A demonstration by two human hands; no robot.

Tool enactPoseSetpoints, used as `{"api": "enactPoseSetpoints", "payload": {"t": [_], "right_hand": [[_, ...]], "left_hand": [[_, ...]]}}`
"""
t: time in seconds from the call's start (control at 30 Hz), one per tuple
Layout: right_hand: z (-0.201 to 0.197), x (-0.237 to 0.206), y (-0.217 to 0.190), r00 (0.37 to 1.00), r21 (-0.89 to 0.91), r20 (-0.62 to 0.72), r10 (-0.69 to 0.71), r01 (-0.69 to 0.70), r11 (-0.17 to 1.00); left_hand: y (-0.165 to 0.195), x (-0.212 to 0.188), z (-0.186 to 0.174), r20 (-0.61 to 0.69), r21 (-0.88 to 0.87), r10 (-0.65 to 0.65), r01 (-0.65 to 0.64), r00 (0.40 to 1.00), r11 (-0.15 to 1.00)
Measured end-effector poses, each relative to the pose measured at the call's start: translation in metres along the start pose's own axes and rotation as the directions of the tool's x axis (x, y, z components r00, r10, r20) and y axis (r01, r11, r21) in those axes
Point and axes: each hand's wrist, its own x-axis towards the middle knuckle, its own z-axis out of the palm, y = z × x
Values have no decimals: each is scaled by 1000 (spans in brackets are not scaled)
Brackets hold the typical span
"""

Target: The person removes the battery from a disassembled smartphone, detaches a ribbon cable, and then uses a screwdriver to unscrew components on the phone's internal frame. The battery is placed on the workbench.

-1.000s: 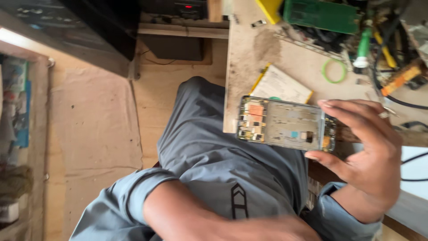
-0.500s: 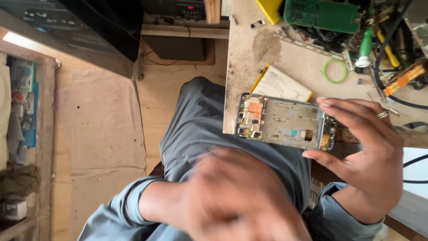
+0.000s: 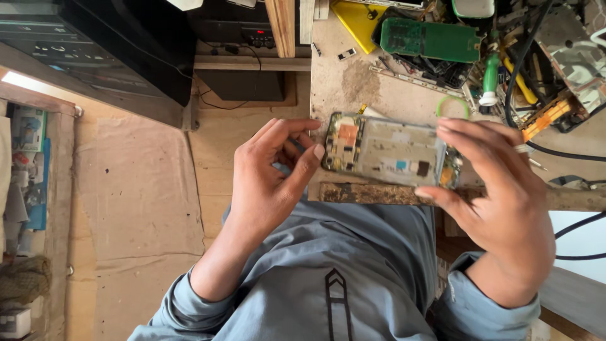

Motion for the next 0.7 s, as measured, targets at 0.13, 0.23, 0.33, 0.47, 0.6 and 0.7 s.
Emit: {"api": "enactPoseSetpoints", "payload": {"t": [0.13, 0.23, 0.33, 0.47, 0.6, 0.7], "right_hand": [[3, 11, -8, 997, -75, 32, 73, -70, 995], [3, 20, -10, 993, 54, 29, 113, -115, 992], [5, 27, -10, 994, 58, 29, 107, -109, 992], [6, 31, -9, 989, 52, 17, 148, -149, 988], [10, 29, -10, 976, 119, -66, 208, -199, 973], [10, 24, -8, 933, 246, -146, 329, -288, 926]], "left_hand": [[1, 4, 0, -2, 9, 18, -18, 1000, 1000], [1, 8, -3, -9, 19, 42, -42, 999, 999], [-3, 12, -4, -14, 14, 47, -47, 999, 999], [-11, 19, -5, -11, 19, 47, -46, 999, 999], [-9, 21, -4, -47, 77, 159, -155, 986, 985], [-2, 20, -3, -41, 55, 219, -217, 975, 975]]}}
